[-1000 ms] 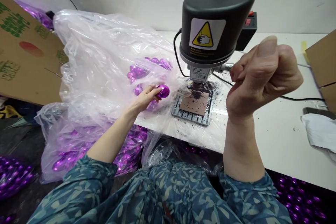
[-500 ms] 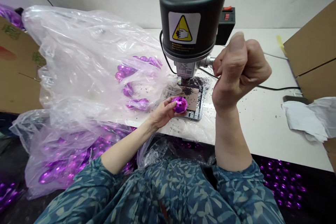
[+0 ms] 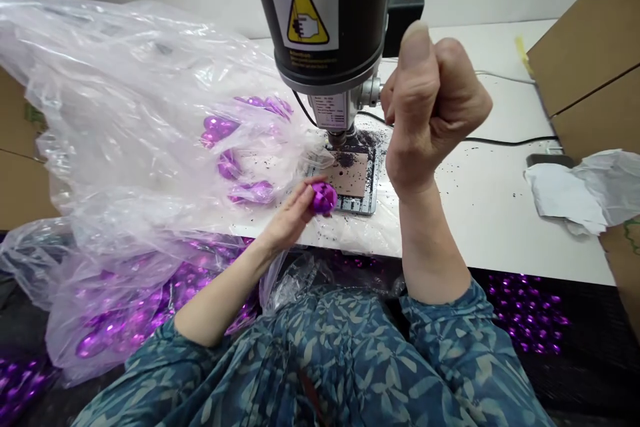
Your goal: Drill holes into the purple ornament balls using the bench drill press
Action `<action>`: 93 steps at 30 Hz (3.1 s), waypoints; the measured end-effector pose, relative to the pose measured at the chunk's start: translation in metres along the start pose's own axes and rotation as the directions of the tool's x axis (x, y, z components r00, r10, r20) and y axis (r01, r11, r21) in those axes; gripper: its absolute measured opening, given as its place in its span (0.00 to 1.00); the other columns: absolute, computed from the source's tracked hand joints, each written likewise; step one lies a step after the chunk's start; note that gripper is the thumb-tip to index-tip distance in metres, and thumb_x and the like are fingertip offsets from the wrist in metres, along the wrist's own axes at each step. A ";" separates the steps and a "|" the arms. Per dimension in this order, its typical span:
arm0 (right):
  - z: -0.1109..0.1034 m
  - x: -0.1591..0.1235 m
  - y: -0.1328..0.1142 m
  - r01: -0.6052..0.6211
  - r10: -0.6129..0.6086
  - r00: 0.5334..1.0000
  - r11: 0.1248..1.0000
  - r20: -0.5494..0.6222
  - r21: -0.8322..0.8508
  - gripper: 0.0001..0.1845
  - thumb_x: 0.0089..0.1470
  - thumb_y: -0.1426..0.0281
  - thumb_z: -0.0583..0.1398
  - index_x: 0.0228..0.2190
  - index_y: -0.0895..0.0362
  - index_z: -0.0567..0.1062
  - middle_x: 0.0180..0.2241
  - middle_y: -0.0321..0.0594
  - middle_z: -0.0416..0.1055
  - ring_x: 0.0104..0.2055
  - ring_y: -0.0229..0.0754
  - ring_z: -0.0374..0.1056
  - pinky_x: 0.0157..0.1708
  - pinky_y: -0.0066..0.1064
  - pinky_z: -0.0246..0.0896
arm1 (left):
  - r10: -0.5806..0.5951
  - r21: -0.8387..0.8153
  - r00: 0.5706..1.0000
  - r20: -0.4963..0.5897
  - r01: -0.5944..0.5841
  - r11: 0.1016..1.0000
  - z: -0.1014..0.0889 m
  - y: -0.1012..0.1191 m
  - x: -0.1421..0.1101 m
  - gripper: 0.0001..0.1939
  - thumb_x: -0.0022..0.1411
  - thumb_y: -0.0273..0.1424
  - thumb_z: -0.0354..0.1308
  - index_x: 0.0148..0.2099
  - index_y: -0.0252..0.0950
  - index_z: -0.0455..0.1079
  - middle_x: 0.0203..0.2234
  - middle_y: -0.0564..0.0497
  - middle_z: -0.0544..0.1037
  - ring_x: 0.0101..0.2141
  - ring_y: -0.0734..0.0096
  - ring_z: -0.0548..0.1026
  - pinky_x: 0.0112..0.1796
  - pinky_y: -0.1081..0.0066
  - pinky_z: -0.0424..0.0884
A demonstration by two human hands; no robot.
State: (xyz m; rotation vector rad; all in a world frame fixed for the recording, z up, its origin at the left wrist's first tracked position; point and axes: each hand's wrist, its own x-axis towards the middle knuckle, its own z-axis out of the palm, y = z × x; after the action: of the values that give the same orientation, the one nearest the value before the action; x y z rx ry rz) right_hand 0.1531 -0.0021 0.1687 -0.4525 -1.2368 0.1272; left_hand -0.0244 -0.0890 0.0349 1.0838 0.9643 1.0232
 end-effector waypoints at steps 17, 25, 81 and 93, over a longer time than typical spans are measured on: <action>0.005 0.001 0.003 -0.062 0.060 0.998 0.996 -0.032 -0.059 0.33 0.66 0.44 0.55 0.19 0.51 0.55 0.17 0.31 0.45 0.17 0.35 0.46 0.20 0.38 0.46 | 0.380 0.493 0.925 -0.002 -0.330 0.805 -0.033 -0.019 0.093 0.42 0.62 0.57 0.68 0.69 0.39 0.68 0.60 0.38 0.77 0.59 0.50 0.76 0.60 0.55 0.73; 0.004 -0.002 0.002 -0.121 0.123 0.992 0.983 0.004 -0.138 0.34 0.66 0.41 0.49 0.20 0.51 0.51 0.18 0.32 0.44 0.19 0.36 0.45 0.21 0.38 0.49 | 0.316 0.465 0.948 0.032 -0.294 0.835 -0.033 -0.023 0.102 0.43 0.58 0.57 0.71 0.65 0.35 0.69 0.56 0.37 0.80 0.54 0.50 0.79 0.56 0.56 0.74; 0.002 0.000 -0.001 0.061 -0.062 0.998 0.998 -0.033 -0.028 0.31 0.68 0.60 0.59 0.18 0.54 0.51 0.16 0.29 0.44 0.16 0.31 0.44 0.19 0.35 0.41 | 0.399 0.601 0.917 0.005 -0.321 0.732 -0.004 -0.023 0.097 0.29 0.59 0.35 0.75 0.60 0.37 0.73 0.53 0.42 0.83 0.51 0.55 0.82 0.52 0.57 0.81; 0.000 -0.016 0.011 0.136 -0.134 0.987 0.991 -0.089 0.018 0.31 0.65 0.63 0.59 0.16 0.54 0.49 0.13 0.30 0.43 0.14 0.34 0.43 0.17 0.39 0.39 | 0.376 0.605 0.927 -0.002 -0.298 0.738 -0.004 -0.023 0.096 0.27 0.60 0.39 0.75 0.58 0.39 0.74 0.52 0.42 0.83 0.52 0.54 0.81 0.53 0.56 0.80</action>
State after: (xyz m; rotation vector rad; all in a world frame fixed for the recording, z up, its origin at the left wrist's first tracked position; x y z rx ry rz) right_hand 0.1491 0.0024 0.1504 -0.3485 -1.1744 0.0071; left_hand -0.0011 0.0008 0.0013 1.7945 1.2688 1.1178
